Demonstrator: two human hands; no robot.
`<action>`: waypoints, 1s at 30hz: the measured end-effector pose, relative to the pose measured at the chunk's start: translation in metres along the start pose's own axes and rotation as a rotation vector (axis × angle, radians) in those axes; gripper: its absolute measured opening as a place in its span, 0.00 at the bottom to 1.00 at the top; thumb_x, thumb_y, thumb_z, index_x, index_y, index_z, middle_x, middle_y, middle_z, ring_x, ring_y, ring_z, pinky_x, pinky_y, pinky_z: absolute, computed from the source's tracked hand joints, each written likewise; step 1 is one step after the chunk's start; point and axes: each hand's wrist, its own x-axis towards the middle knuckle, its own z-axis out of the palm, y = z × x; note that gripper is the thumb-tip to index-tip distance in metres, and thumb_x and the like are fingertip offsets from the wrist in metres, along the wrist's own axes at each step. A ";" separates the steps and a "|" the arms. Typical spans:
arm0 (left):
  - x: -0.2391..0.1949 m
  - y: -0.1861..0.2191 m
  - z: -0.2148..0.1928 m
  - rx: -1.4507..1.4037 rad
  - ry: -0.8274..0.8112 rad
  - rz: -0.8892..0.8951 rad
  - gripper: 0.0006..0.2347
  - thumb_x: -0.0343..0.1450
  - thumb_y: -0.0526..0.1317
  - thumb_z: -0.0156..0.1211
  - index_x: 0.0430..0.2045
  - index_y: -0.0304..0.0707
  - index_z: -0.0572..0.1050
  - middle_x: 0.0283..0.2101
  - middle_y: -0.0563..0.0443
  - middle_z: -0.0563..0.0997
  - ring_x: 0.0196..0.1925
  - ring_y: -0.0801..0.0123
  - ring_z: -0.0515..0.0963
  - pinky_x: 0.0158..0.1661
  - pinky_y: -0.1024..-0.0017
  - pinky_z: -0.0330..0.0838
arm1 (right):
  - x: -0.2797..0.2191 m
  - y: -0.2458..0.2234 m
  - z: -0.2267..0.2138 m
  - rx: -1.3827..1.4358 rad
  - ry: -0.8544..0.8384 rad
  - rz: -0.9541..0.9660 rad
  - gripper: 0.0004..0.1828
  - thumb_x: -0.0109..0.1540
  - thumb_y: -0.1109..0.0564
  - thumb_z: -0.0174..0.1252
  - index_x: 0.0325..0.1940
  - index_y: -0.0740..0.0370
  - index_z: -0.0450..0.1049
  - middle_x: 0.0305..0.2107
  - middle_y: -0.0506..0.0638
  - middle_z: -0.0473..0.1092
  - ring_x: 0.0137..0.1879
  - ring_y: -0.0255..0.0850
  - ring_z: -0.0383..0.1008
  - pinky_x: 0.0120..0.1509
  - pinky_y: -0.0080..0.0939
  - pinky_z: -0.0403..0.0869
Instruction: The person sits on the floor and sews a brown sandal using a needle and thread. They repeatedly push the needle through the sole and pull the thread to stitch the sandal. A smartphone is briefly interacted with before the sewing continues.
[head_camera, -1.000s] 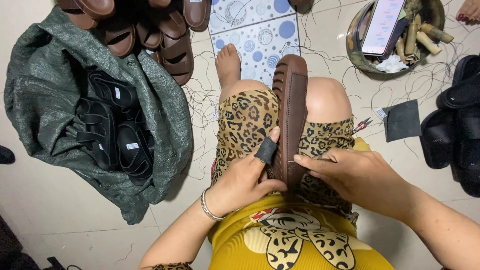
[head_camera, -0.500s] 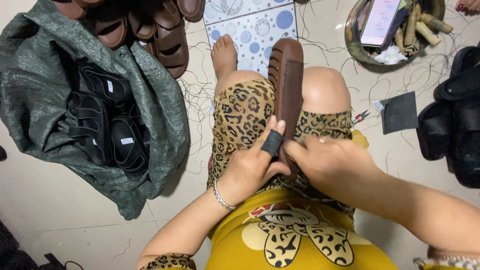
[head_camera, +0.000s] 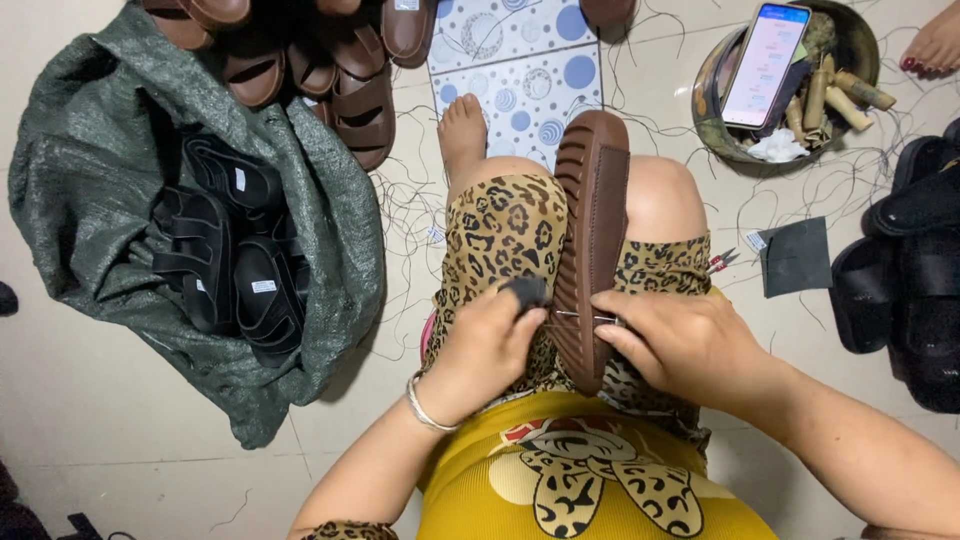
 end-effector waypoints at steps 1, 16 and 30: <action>0.005 -0.002 0.005 0.546 0.041 -0.194 0.07 0.75 0.31 0.51 0.41 0.25 0.76 0.25 0.44 0.79 0.19 0.68 0.78 0.20 0.76 0.76 | -0.003 0.000 0.005 -0.065 0.112 -0.072 0.14 0.64 0.48 0.59 0.52 0.52 0.77 0.24 0.44 0.77 0.28 0.39 0.81 0.29 0.36 0.78; -0.012 0.000 -0.009 0.380 0.263 0.150 0.14 0.76 0.34 0.54 0.56 0.30 0.67 0.27 0.59 0.72 0.26 0.74 0.73 0.32 0.75 0.76 | -0.015 0.003 -0.017 1.120 -0.103 0.257 0.16 0.63 0.51 0.61 0.26 0.63 0.79 0.34 0.52 0.76 0.45 0.43 0.76 0.57 0.48 0.74; -0.031 -0.035 -0.036 0.810 0.425 0.181 0.07 0.75 0.32 0.49 0.41 0.29 0.73 0.23 0.52 0.77 0.12 0.74 0.68 0.11 0.76 0.62 | -0.062 0.099 -0.006 -0.630 0.252 0.245 0.07 0.71 0.58 0.58 0.39 0.56 0.79 0.32 0.48 0.73 0.34 0.43 0.70 0.31 0.44 0.68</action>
